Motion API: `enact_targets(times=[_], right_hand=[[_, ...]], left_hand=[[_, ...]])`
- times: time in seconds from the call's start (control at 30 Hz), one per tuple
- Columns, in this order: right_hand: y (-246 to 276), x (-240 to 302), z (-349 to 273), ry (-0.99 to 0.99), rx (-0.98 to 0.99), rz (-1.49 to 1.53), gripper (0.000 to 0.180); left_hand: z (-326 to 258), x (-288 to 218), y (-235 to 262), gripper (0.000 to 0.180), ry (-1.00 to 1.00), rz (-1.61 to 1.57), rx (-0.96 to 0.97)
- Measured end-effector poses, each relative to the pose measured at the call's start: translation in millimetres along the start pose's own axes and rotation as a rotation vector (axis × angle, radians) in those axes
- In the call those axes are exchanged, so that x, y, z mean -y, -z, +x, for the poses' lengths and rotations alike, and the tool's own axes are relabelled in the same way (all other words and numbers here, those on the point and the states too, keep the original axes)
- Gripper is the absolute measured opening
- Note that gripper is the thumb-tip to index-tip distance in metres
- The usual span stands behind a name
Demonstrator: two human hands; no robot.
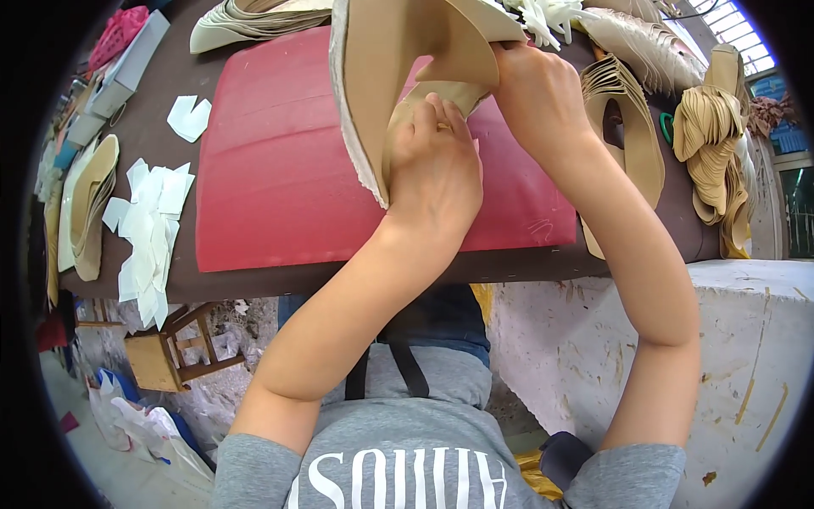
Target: Assembling shoe components by folding white lining materials and inserting them into shoe uppers at a factory workbench.
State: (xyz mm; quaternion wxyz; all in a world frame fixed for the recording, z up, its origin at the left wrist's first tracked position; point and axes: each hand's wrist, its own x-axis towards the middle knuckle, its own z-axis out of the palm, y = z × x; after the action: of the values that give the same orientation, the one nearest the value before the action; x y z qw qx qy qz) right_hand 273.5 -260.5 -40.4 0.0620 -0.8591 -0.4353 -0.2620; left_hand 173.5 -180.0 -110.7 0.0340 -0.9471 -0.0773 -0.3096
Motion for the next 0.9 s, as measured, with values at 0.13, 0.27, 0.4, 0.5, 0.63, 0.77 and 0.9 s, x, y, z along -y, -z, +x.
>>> enact_targets(times=[0.13,0.27,0.4,0.5,0.63,0.77,0.9], right_hand=[[-3,-2,1,0.014,-0.001,0.006,0.011],[-6,-5,1,0.019,-0.006,0.009,0.012],[-8,-5,1,-0.016,-0.014,0.049,0.013],[-5,-7,4,-0.047,0.009,0.121,0.015],[4,-14,11,-0.211,0.035,0.144,0.023],[-7,-34,0,-0.465,0.145,0.282,0.030],[-19,-9,-20,-0.337,-0.207,0.531,0.032]], left_hand=[[2,1,-8,0.033,0.035,-0.153,-0.018],[9,5,-17,0.031,0.098,-0.419,-0.080],[18,9,-18,0.030,0.137,-0.618,-0.129],[25,14,-12,0.021,0.049,-0.400,-0.099],[45,29,0,0.013,-0.118,-0.163,0.038],[55,36,34,0.008,-0.392,0.234,0.143],[35,41,42,0.009,-0.521,0.378,0.118]])
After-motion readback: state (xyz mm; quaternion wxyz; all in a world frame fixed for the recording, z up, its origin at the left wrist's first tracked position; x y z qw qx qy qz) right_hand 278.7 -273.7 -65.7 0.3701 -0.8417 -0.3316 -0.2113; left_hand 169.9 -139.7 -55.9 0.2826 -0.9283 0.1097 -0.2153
